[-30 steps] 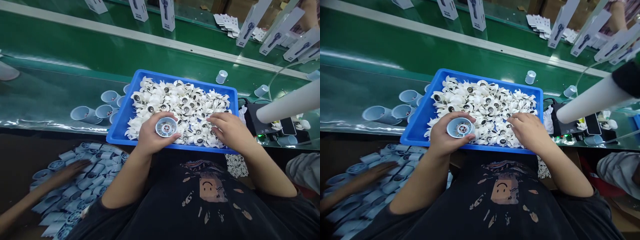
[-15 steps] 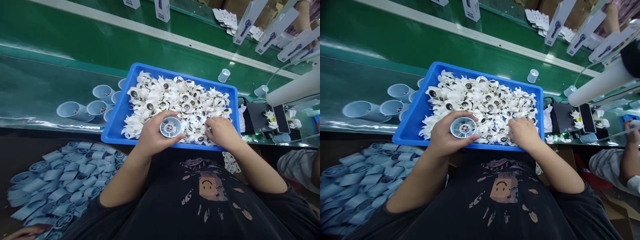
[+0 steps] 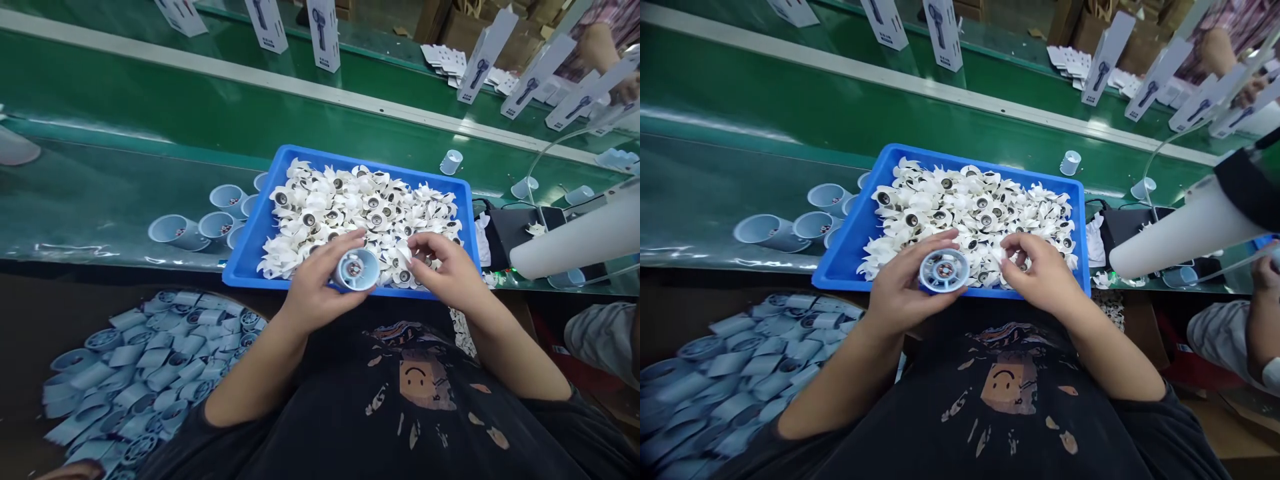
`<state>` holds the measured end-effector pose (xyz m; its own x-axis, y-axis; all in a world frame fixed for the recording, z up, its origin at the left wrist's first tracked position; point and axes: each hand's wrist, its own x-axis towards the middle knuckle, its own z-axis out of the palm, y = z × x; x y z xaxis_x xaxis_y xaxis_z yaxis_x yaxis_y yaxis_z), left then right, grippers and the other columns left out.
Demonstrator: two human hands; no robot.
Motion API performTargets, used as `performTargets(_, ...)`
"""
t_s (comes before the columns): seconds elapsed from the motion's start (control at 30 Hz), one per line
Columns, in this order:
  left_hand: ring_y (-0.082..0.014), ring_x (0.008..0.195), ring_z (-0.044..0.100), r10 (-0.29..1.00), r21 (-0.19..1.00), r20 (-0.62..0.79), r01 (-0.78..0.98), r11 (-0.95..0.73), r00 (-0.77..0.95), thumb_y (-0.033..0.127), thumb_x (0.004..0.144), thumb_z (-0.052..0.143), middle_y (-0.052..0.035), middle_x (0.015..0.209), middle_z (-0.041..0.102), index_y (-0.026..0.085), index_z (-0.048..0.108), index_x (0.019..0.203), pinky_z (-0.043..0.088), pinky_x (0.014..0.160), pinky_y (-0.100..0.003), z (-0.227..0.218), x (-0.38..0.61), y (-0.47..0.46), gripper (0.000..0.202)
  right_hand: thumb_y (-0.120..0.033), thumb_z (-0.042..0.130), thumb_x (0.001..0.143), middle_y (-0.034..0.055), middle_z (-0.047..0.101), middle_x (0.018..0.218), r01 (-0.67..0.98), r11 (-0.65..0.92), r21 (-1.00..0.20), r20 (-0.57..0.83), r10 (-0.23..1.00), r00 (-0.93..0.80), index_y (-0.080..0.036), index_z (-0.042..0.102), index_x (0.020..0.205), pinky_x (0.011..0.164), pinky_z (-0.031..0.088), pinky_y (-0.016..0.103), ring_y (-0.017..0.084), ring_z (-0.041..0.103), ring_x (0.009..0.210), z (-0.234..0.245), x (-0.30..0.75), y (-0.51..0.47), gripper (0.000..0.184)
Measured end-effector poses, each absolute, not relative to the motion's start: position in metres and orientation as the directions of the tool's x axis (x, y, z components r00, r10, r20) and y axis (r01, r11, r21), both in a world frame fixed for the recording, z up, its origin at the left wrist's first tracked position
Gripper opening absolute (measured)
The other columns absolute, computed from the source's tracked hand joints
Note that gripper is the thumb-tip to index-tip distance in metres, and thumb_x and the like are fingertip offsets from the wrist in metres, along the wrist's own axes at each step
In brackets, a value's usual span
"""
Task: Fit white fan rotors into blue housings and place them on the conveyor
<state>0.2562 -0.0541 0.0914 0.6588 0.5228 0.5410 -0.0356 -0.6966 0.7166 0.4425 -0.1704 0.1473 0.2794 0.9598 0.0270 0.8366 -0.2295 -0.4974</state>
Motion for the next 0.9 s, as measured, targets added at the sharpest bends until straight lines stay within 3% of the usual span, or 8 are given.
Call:
performTargets(0.07,-0.0270,0.115,0.065,0.444,0.653,0.530,-0.014,-0.757,0.722,0.028,0.079,0.070,-0.0105,0.125,0.067,0.022,0.055,0.124,0.051,0.099,-0.041,0.097,0.255,-0.061,0.047,-0.026,0.052,0.087,0.0040,0.067,0.095,0.740,-0.015,-0.672,0.161,0.973,0.165,-0.019,0.061,0.110,0.068,0.049,0.026,0.013,0.061,0.077,0.157,0.436,-0.180,0.025)
performTargets(0.1,-0.0263,0.110,0.066,0.414,0.623,0.523,-0.003,-0.782,0.745,0.027,0.080,0.068,-0.0098,0.121,0.069,0.021,0.055,0.124,0.052,0.096,-0.040,0.100,0.255,-0.063,0.046,-0.024,0.053,0.087,0.0040,0.067,0.094,0.709,0.083,-0.700,0.235,0.965,0.118,-0.018,0.062,0.109,0.070,0.050,0.027,0.013,0.061,0.078,0.161,0.432,-0.184,0.024)
performTargets(0.17,-0.0255,0.103,0.069,0.371,0.566,0.525,0.011,-0.824,0.766,0.027,0.082,0.065,-0.0094,0.114,0.072,0.019,0.055,0.123,0.053,0.092,-0.040,0.103,0.257,-0.068,0.043,-0.021,0.054,0.088,0.0056,0.068,0.096,0.754,0.184,-0.630,0.326,0.944,0.042,-0.016,0.064,0.107,0.076,0.050,0.030,0.016,0.062,0.085,0.164,0.424,-0.188,0.022)
performTargets(0.3,-0.0248,0.101,0.070,0.317,0.470,0.581,0.009,-0.883,0.749,0.026,0.085,0.060,-0.0112,0.110,0.073,0.017,0.054,0.122,0.055,0.090,-0.040,0.105,0.263,-0.075,0.039,-0.021,0.059,0.090,0.0079,0.066,0.093,0.915,0.156,-0.373,0.319,0.947,-0.031,-0.016,0.069,0.104,0.077,0.046,0.039,0.023,0.059,0.086,0.162,0.414,-0.189,0.017)
performTargets(0.37,-0.0234,0.102,0.070,0.311,0.429,0.631,0.015,-0.903,0.711,0.022,0.086,0.060,-0.0107,0.109,0.073,0.017,0.053,0.122,0.056,0.091,-0.038,0.106,0.264,-0.079,0.037,-0.023,0.062,0.091,0.0070,0.061,0.086,0.937,0.148,-0.316,0.316,0.948,-0.042,-0.018,0.072,0.101,0.071,0.042,0.037,0.022,0.054,0.079,0.160,0.415,-0.188,0.015)
performTargets(0.53,-0.0223,0.099,0.072,0.308,0.344,0.720,0.066,-0.937,0.621,0.020,0.085,0.063,-0.0072,0.104,0.074,0.020,0.053,0.124,0.059,0.090,-0.035,0.107,0.265,-0.089,0.040,-0.025,0.066,0.090,0.0024,0.051,0.075,0.886,0.252,-0.389,0.369,0.924,-0.101,-0.018,0.075,0.092,0.066,0.037,0.030,0.016,0.047,0.070,0.157,0.421,-0.182,0.011)
performTargets(0.8,-0.0210,0.103,0.071,0.326,0.336,0.716,0.104,-0.936,0.617,0.018,0.085,0.063,-0.0087,0.107,0.074,0.018,0.054,0.124,0.057,0.095,-0.034,0.108,0.268,-0.090,0.039,-0.030,0.066,0.090,0.0020,0.049,0.077,0.861,0.207,-0.464,0.346,0.938,-0.039,-0.022,0.075,0.098,0.067,0.037,0.029,0.016,0.048,0.072,0.152,0.426,-0.182,0.015)
performTargets(0.9,-0.0216,0.106,0.070,0.389,0.390,0.669,0.148,-0.909,0.633,0.025,0.086,0.065,-0.0086,0.114,0.073,0.020,0.054,0.125,0.057,0.095,-0.033,0.108,0.267,-0.084,0.041,-0.039,0.057,0.096,0.0013,0.047,0.072,0.807,0.260,-0.530,0.383,0.923,-0.046,-0.019,0.073,0.075,0.065,0.036,0.029,0.014,0.047,0.069,0.160,0.432,-0.192,0.033)
